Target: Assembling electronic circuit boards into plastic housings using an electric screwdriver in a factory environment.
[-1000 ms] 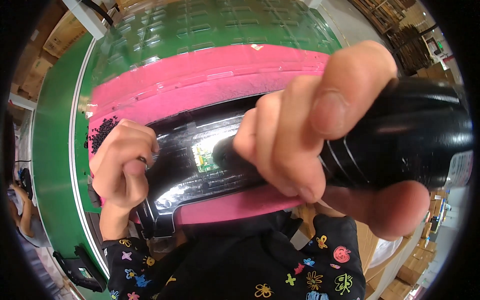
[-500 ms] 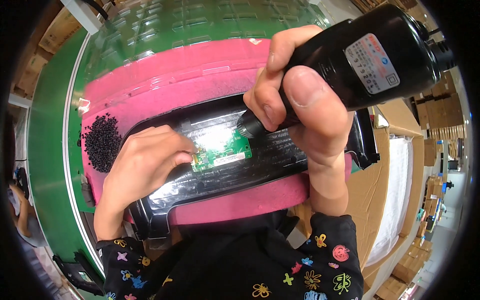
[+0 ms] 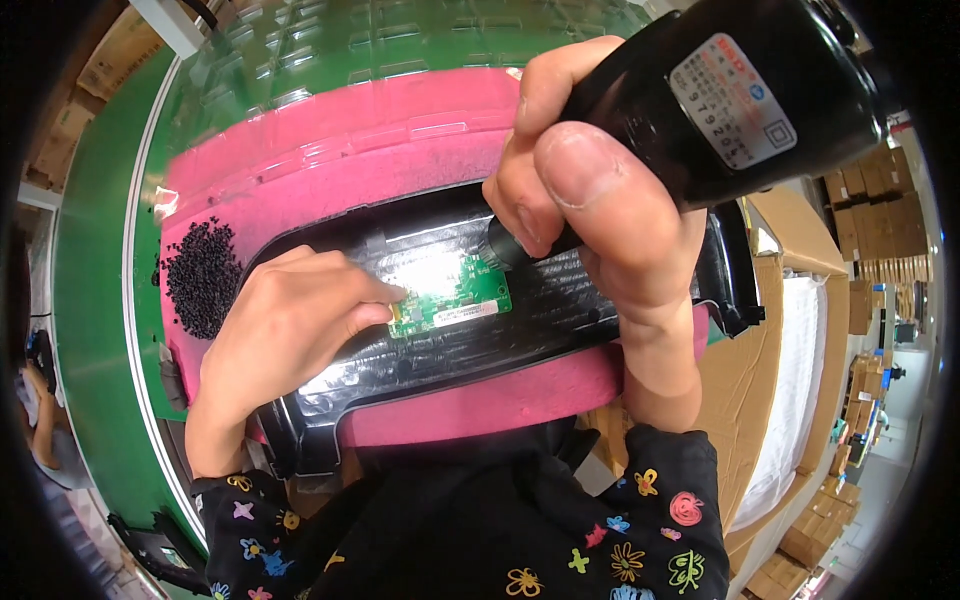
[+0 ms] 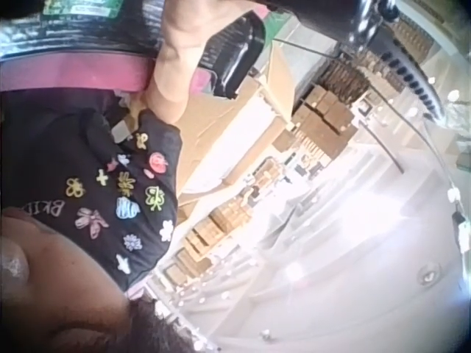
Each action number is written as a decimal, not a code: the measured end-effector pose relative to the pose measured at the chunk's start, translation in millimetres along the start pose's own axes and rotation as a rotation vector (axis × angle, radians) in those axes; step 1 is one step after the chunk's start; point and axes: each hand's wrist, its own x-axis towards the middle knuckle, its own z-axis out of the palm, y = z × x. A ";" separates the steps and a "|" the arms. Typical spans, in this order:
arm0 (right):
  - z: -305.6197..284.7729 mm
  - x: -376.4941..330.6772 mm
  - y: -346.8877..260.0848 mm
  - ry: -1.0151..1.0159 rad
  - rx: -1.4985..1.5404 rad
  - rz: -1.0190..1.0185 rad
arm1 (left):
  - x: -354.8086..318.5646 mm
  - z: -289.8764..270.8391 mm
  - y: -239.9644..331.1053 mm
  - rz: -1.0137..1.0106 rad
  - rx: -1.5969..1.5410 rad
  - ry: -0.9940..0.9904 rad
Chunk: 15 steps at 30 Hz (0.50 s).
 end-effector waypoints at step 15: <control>7.6 -11.0 -8.5 -0.012 0.260 -0.092 | 1.1 2.0 -7.3 0.060 -0.003 0.026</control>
